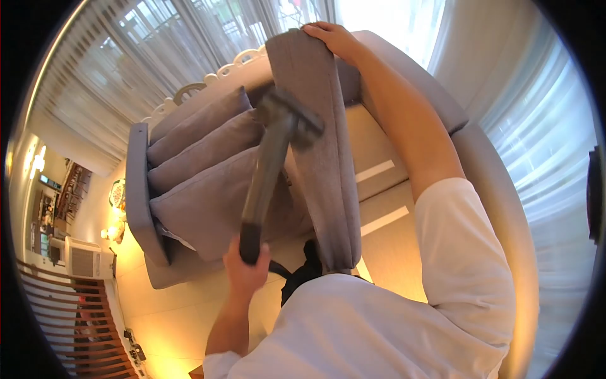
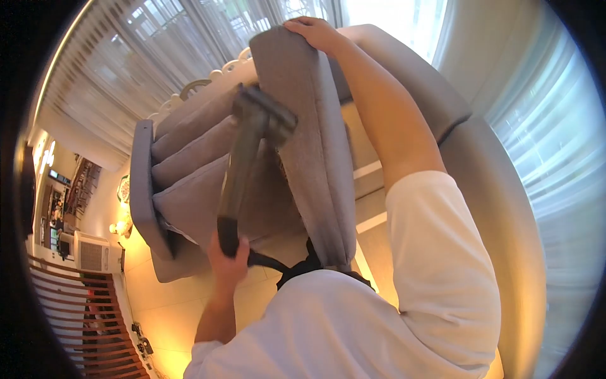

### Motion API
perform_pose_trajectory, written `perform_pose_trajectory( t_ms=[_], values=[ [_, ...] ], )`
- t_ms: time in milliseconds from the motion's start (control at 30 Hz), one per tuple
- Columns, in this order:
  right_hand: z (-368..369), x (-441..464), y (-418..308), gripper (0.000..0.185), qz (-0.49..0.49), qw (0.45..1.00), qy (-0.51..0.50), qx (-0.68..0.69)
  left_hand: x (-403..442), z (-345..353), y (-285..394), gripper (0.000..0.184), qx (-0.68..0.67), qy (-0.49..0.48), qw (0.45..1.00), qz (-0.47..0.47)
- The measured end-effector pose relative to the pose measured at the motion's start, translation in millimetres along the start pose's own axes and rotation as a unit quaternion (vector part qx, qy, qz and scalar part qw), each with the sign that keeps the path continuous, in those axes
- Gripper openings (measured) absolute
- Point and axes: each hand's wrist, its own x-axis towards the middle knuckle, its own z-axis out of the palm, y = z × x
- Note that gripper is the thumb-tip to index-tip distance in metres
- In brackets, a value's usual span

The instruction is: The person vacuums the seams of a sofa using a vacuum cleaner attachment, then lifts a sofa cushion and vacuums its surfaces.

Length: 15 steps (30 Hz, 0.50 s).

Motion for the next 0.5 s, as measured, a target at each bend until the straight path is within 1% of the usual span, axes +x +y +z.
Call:
perform_pose_trajectory(
  t_ms=[33, 100, 167, 200, 267, 300, 367, 433, 467, 500],
  values=[
    [0, -3, 0, 0.044, 0.011, 1.000, -0.009, 0.020, 26, 4, 20, 0.028, -0.019, 0.001, 0.999, -0.045],
    [4, -2, -1, 0.045, 0.021, 0.999, -0.018, 0.041, 74, 18, 37, 0.029, -0.050, 0.019, 0.998, -0.029],
    [6, -4, 1, 0.046, -0.007, 0.999, -0.029, 0.015, 116, 38, 44, 0.030, -0.054, 0.037, 0.998, -0.001],
    [7, -7, -2, 0.046, -0.003, 1.000, -0.026, 0.016, 131, 44, 46, 0.030, -0.053, 0.032, 0.998, -0.002],
    [10, -14, -8, 0.048, -0.022, 1.000, -0.003, 0.014, 145, 57, 48, 0.031, -0.141, -0.029, 0.988, -0.063],
    [10, -16, -4, 0.048, -0.015, 1.000, 0.004, 0.015, 132, 62, 44, 0.031, -0.139, -0.037, 0.987, -0.064],
    [3, -12, 3, 0.047, -0.042, 0.999, 0.004, -0.004, 88, 68, 28, 0.032, -0.098, -0.048, 0.990, -0.092],
    [-5, -10, 9, 0.046, -0.031, 0.999, 0.019, -0.005, 24, 69, -17, 0.034, -0.081, -0.083, 0.987, -0.116],
    [-9, -11, 9, 0.046, -0.030, 0.999, 0.027, -0.007, -13, 65, -52, 0.033, 0.006, -0.108, 0.988, -0.110],
    [-11, -13, 10, 0.045, -0.029, 0.999, 0.035, -0.010, -47, 48, -60, 0.030, 0.019, -0.139, 0.985, -0.105]
  ],
)
